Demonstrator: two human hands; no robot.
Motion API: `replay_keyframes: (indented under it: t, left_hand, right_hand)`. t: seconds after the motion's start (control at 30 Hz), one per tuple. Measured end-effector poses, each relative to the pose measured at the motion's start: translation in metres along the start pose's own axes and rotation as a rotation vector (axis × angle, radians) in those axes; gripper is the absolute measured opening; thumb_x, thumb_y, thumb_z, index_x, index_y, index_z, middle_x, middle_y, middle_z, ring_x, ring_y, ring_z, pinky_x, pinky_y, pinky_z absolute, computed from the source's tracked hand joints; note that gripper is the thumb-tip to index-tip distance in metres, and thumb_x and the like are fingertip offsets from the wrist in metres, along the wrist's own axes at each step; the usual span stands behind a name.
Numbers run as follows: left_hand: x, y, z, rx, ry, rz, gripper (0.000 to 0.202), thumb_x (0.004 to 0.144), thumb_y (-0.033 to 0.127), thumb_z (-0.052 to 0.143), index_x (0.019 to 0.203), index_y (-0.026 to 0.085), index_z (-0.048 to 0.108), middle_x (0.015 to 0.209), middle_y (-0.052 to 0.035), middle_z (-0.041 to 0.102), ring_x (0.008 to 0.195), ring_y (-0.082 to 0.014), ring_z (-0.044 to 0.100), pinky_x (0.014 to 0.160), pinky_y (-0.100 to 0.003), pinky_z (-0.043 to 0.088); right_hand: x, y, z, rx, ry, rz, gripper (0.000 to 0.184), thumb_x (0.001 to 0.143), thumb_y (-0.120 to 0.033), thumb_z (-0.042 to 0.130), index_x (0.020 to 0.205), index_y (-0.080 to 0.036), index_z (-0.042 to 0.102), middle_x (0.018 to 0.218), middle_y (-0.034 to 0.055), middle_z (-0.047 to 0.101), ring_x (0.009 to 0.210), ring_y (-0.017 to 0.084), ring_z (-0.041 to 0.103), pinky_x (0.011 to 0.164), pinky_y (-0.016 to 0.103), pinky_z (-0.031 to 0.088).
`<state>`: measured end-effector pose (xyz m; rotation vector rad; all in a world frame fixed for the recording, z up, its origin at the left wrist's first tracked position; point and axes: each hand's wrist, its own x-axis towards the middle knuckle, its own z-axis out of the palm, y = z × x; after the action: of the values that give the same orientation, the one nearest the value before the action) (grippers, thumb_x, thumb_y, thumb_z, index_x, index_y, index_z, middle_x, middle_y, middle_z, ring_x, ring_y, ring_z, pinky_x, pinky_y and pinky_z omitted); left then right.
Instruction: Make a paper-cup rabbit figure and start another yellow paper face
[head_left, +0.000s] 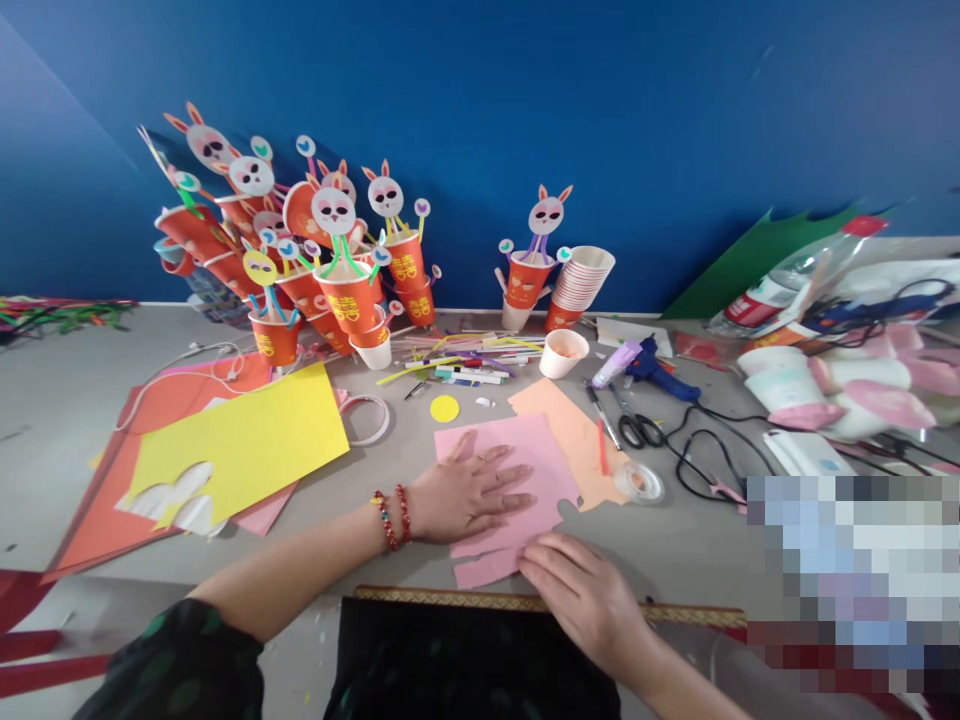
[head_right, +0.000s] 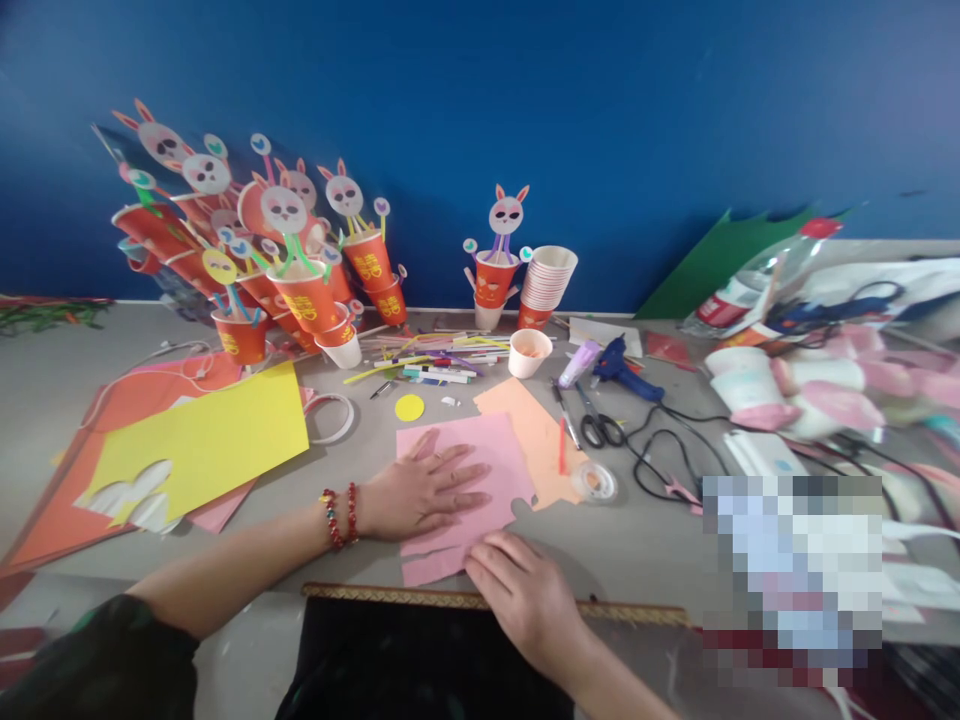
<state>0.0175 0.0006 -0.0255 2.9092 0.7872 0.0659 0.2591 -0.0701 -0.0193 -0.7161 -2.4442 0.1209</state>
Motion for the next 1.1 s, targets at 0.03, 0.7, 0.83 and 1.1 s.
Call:
replay_keyframes:
  t: [0.03, 0.7, 0.83, 1.1]
  left_hand:
    - [0.000, 0.000, 0.000, -0.002, -0.001, 0.000, 0.051, 0.105, 0.046, 0.028, 0.156, 0.040, 0.026, 0.168, 0.0019, 0.020, 0.154, -0.0318, 0.014, 0.119, -0.068, 0.008]
    - [-0.001, 0.000, -0.001, -0.017, 0.091, 0.022, 0.050, 0.105, 0.042, 0.034, 0.155, 0.039, 0.029, 0.165, -0.0011, 0.029, 0.153, -0.0323, 0.019, 0.119, -0.067, 0.006]
    - [0.000, 0.000, 0.002, -0.037, 0.098, 0.022, 0.050, 0.105, 0.042, 0.035, 0.155, 0.038, 0.030, 0.165, -0.0023, 0.030, 0.153, -0.0332, 0.020, 0.119, -0.068, 0.003]
    - [-0.008, 0.001, -0.022, -0.338, 0.190, -0.042, 0.071, 0.096, 0.049, 0.053, 0.158, 0.033, 0.022, 0.163, -0.0098, 0.034, 0.152, -0.0348, 0.023, 0.120, -0.064, 0.003]
  right_hand:
    - [-0.001, 0.000, 0.000, 0.002, 0.001, -0.010, 0.036, 0.105, -0.014, 0.037, 0.101, -0.015, 0.073, 0.091, 0.0077, 0.077, 0.089, 0.020, 0.067, 0.079, 0.032, 0.058]
    - [-0.016, 0.003, -0.013, -0.014, -0.028, 0.051, 0.036, 0.107, -0.017, 0.036, 0.099, -0.017, 0.072, 0.091, 0.0059, 0.076, 0.087, 0.020, 0.065, 0.077, 0.032, 0.054]
    - [-0.021, 0.007, -0.024, -0.044, -0.032, 0.033, 0.035, 0.106, -0.019, 0.038, 0.097, -0.018, 0.071, 0.090, 0.0049, 0.077, 0.085, 0.021, 0.065, 0.077, 0.034, 0.052]
    - [0.001, 0.015, -0.048, 0.419, 0.124, 0.508, 0.012, 0.097, -0.020, 0.054, 0.095, -0.022, 0.065, 0.089, 0.0037, 0.073, 0.082, 0.017, 0.070, 0.073, 0.024, 0.055]
